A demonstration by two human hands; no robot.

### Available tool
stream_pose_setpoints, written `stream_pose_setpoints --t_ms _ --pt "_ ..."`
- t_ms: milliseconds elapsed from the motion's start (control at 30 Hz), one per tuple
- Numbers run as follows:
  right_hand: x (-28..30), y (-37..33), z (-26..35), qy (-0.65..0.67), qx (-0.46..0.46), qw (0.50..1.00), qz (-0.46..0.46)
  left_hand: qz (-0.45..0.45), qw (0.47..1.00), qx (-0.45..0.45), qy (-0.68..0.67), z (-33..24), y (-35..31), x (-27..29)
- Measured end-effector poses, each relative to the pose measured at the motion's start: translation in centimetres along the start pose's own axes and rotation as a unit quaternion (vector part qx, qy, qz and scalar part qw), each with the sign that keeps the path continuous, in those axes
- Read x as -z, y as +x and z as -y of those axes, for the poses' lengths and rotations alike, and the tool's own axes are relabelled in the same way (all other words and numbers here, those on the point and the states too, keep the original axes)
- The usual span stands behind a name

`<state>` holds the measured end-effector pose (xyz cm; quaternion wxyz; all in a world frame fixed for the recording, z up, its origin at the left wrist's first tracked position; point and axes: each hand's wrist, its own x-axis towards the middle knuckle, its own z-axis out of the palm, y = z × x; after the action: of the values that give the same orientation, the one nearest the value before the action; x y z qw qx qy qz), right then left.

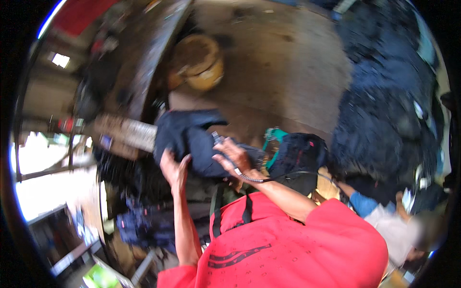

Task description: The person uses a handheld rotary tool to distress the surface of black pants, creating worn patterns on the fabric. They repeatedly pick up pants from a pile, work on specific areas, and place them back down.

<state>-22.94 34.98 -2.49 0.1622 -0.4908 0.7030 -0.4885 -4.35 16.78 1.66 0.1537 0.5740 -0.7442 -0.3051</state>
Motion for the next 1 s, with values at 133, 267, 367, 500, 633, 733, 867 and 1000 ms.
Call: stream_pose_setpoints --t_ms 133,267,367,500,633,733,867,1000 --pt "-0.4 0.7 0.2 -0.013 -0.031 0.999 -0.026 0.001 0.996 -0.069 0.053 -1.0 2.6 0.5" --pt "-1.2 1.0 0.2 -0.056 -0.050 0.996 -0.043 0.068 0.994 -0.008 0.081 -0.9 1.8 2.2" --pt "-1.0 1.5 0.5 -0.071 -0.038 0.996 -0.041 0.022 0.999 -0.018 -0.025 0.2 0.1 2.4" --pt "-1.1 3.8 1.3 -0.034 0.000 0.999 0.001 0.017 0.980 0.064 -0.190 2.2 0.4 2.1" --pt "-4.7 6.8 2.5 0.091 0.044 0.990 0.093 0.082 0.979 0.036 -0.185 4.0 1.4 2.8" --pt "-8.4 8.7 2.8 0.091 0.119 0.980 0.129 0.089 0.974 0.002 -0.209 4.9 1.8 3.1" --pt "-10.5 9.6 2.3 0.078 0.217 0.963 0.141 0.110 0.975 0.000 -0.191 6.0 2.3 3.0" --pt "-10.4 9.1 2.0 0.067 0.214 0.960 0.168 0.108 0.971 -0.024 -0.211 6.6 2.5 2.8"
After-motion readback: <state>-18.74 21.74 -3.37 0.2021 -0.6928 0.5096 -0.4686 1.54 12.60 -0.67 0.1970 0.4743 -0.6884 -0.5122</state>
